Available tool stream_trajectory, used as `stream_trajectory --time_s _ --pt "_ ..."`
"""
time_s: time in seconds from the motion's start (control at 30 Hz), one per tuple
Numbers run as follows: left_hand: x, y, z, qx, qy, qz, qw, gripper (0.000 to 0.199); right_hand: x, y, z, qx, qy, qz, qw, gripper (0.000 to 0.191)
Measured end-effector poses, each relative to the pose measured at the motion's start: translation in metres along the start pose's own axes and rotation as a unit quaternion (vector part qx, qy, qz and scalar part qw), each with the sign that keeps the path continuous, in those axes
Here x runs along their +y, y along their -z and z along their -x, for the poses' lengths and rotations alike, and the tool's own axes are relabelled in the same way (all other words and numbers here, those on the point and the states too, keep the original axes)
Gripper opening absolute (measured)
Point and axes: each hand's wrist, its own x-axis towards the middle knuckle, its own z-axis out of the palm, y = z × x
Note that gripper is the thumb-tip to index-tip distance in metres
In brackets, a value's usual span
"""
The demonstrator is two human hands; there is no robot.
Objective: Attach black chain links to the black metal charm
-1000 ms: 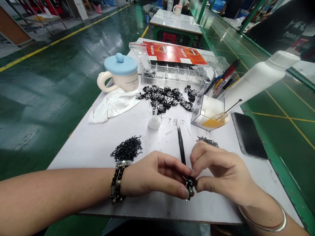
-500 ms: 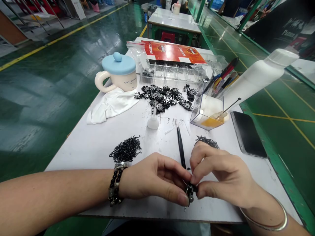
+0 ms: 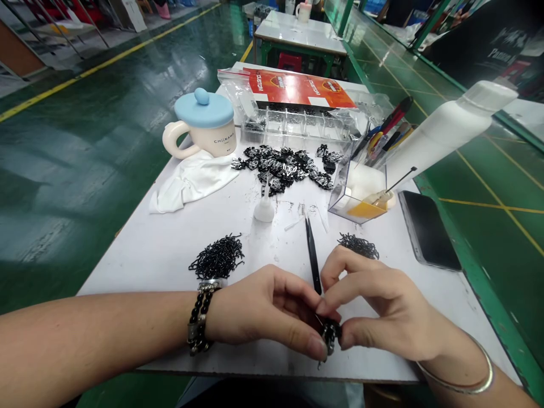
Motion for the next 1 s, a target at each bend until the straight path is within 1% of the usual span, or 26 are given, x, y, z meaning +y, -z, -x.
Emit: stream_trajectory --time_s 0.13,0.27,0.43,0.6,0.73,0.87,1.0 --pt "0.0 0.0005 0.0003 -0.007 0.01 -0.011 1.0 0.036 -0.0014 0.0009 -0.001 -0.038 -0.017 0.007 0.999 0.02" --pt "-0.0002 0.0008 0.001 -0.007 0.013 -0.022 1.0 0.037 -0.0002 0.0004 -0.0029 -0.054 -0.03 -0.006 0.998 0.016" --pt "0.0015 -0.0004 -0.0003 0.002 0.022 -0.015 1.0 0.035 0.0009 -0.0017 -0.0017 -0.026 -0.035 -0.031 0.999 0.02" --pt "0.0015 -0.0003 -0.0009 0.016 0.023 -0.021 0.999 0.03 0.0007 -0.0034 -0.0002 -0.013 -0.021 -0.031 0.999 0.011" --pt "0.0005 0.0008 -0.0009 0.019 0.024 -0.027 0.999 0.027 0.0007 -0.0027 -0.0003 0.001 -0.007 -0.014 1.0 0.01" --pt "-0.0002 0.0019 -0.001 0.013 0.019 -0.025 0.999 0.027 0.0016 -0.0017 -0.0005 0.001 -0.003 -0.009 1.0 0.009" --pt "0.0016 0.0007 0.0001 0.015 0.012 -0.019 1.0 0.025 0.002 -0.0019 0.0003 -0.012 -0.03 -0.033 0.999 0.012"
